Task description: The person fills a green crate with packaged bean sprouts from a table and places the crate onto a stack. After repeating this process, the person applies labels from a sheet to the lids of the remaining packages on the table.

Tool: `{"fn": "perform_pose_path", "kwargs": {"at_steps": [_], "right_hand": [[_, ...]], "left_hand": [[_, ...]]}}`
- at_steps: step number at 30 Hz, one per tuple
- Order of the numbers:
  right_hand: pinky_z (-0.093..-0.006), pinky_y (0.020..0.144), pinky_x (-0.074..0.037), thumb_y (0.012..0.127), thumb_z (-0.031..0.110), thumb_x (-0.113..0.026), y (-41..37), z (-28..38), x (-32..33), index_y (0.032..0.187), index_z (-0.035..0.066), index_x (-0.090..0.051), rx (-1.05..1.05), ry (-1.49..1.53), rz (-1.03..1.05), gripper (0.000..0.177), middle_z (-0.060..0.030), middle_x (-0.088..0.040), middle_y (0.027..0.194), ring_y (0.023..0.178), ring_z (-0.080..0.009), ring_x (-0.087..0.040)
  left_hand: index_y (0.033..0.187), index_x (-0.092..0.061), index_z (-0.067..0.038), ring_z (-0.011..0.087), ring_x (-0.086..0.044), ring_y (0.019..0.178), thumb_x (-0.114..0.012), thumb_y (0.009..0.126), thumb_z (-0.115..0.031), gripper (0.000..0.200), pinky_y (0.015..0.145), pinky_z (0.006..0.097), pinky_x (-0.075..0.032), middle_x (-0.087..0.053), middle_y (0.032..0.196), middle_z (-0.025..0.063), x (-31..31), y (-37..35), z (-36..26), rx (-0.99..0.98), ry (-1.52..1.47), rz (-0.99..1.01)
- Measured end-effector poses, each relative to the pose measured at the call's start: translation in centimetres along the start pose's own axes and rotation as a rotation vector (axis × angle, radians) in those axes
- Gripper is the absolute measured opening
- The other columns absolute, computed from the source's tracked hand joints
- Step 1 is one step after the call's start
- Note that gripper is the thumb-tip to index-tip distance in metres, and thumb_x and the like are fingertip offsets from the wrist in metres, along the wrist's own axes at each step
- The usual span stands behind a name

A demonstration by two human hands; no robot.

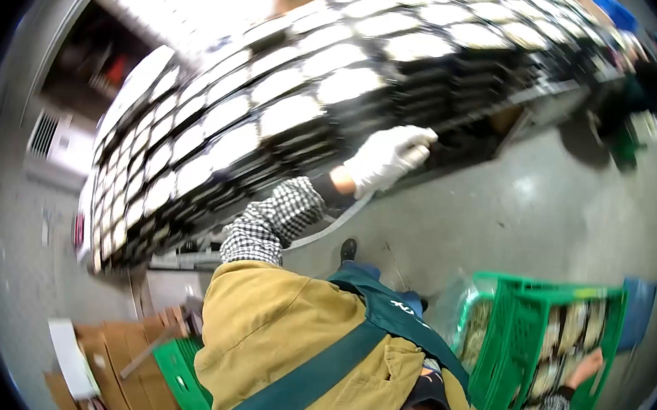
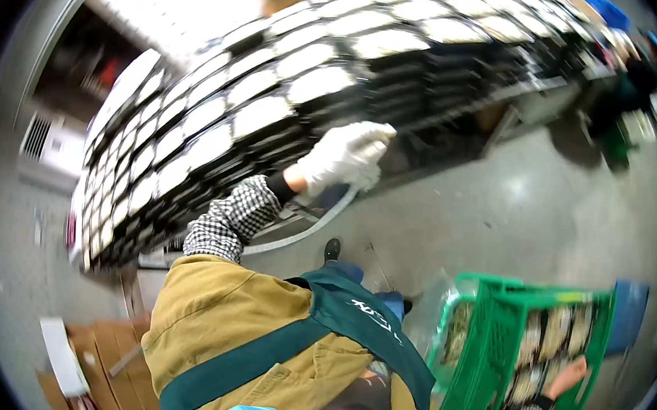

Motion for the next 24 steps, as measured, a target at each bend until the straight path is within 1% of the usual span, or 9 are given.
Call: {"fn": "perform_pose_path", "kwargs": {"at_steps": [2,4,5,6,9,11,16,21,24], "right_hand": [[-0.0335,0.085,-0.044,0.096,0.030,-0.043,-1.8,13.6,-0.6,0.123,-0.001,-0.048,0.051,0.035,-0.157,0.042,-0.0152,-0.055,0.119,0.101,-0.0238,-0.055],[-0.0304,0.085,-0.043,0.096,0.032,-0.042,0.2,23.5,-6.1,0.124,-0.001,-0.046,0.327,0.285,-0.046,0.044,-0.0117,-0.054,0.121,0.104,-0.0206,-0.053],[-0.0287,0.086,-0.042,0.096,0.032,-0.042,-4.2,31.7,-6.3,0.123,0.000,-0.047,0.265,0.367,-0.015,0.043,-0.0105,-0.055,0.119,0.105,-0.0190,-0.053],[-0.0283,0.088,-0.041,0.096,0.030,-0.042,-6.1,38.1,-9.1,0.123,0.001,-0.048,0.367,0.315,0.022,0.039,-0.0092,-0.054,0.117,0.105,-0.0179,-0.052],[-0.0280,0.087,-0.042,0.095,0.024,-0.045,-15.4,58.9,-17.9,0.117,0.002,-0.051,0.762,0.378,0.143,0.031,-0.0083,-0.057,0.110,0.100,-0.0177,-0.054],[-0.0285,0.086,-0.042,0.094,0.021,-0.047,-22.2,70.6,-23.1,0.114,0.000,-0.052,0.848,0.384,0.383,0.029,-0.0090,-0.058,0.107,0.098,-0.0181,-0.055],[-0.0303,0.071,-0.045,0.092,0.017,-0.051,-25.2,83.1,-33.7,0.109,0.000,-0.052,1.048,0.163,0.266,0.024,-0.0104,-0.054,0.094,0.078,-0.0209,-0.054],[-0.0370,0.084,-0.041,0.091,0.019,-0.051,-23.3,85.2,-37.3,0.108,-0.002,-0.052,1.061,-0.093,0.084,0.027,-0.0146,-0.054,0.104,0.099,-0.0298,-0.051],[-0.0386,0.087,-0.039,0.091,0.021,-0.050,-23.4,85.1,-36.9,0.108,-0.002,-0.052,1.097,-0.174,0.037,0.028,-0.0158,-0.054,0.106,0.102,-0.0315,-0.049]], "left_hand": [[0.115,-0.053,-0.005,0.0156,-0.058,0.081,-0.055,0.088,-0.020,0.031,0.074,0.0277,-0.049,-0.060,0.094,0.0081,9.0,-4.8,8.8,0.378,-0.036,-0.156],[0.127,-0.040,-0.004,0.0147,-0.058,0.079,-0.055,0.089,-0.023,0.045,0.065,0.0279,-0.050,-0.055,0.105,0.0118,19.5,-11.3,15.0,0.582,-0.291,-0.608],[0.119,-0.045,-0.003,0.0150,-0.059,0.076,-0.054,0.090,-0.025,0.038,0.063,0.0280,-0.050,-0.057,0.099,0.0102,23.8,-11.5,20.5,0.464,-0.119,-0.689],[0.109,-0.048,-0.002,0.0185,-0.060,0.071,-0.054,0.089,-0.023,0.030,0.059,0.0298,-0.049,-0.060,0.091,0.0113,28.6,-15.2,25.9,0.524,-0.295,-0.839],[0.109,-0.049,-0.001,0.0187,-0.060,0.072,-0.054,0.088,-0.023,0.030,0.060,0.0300,-0.049,-0.060,0.092,0.0110,41.7,-21.7,35.7,0.696,0.061,-1.097],[0.109,-0.049,-0.001,0.0188,-0.060,0.072,-0.055,0.088,-0.023,0.031,0.060,0.0302,-0.049,-0.060,0.093,0.0108,48.4,-24.9,40.8,0.827,0.280,-1.159],[0.110,-0.050,-0.001,0.0191,-0.060,0.074,-0.056,0.087,-0.023,0.032,0.061,0.0306,-0.050,-0.061,0.094,0.0104,58.3,-28.1,50.6,1.114,0.555,-1.115],[0.110,-0.050,-0.001,0.0194,-0.060,0.076,-0.057,0.086,-0.023,0.033,0.062,0.0310,-0.050,-0.061,0.095,0.0099,62.7,-28.3,58.2,1.309,0.744,-0.882],[0.111,-0.050,-0.001,0.0196,-0.061,0.077,-0.057,0.086,-0.023,0.034,0.063,0.0313,-0.050,-0.061,0.096,0.0097,64.3,-27.7,61.9,1.355,0.886,-0.644]]}}
Point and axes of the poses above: each hand's wrist, its own y-axis towards the middle knuckle, its own x-axis out of the back of the hand, z = x × y, the point moved 6 cm from there along y, towards the middle knuckle
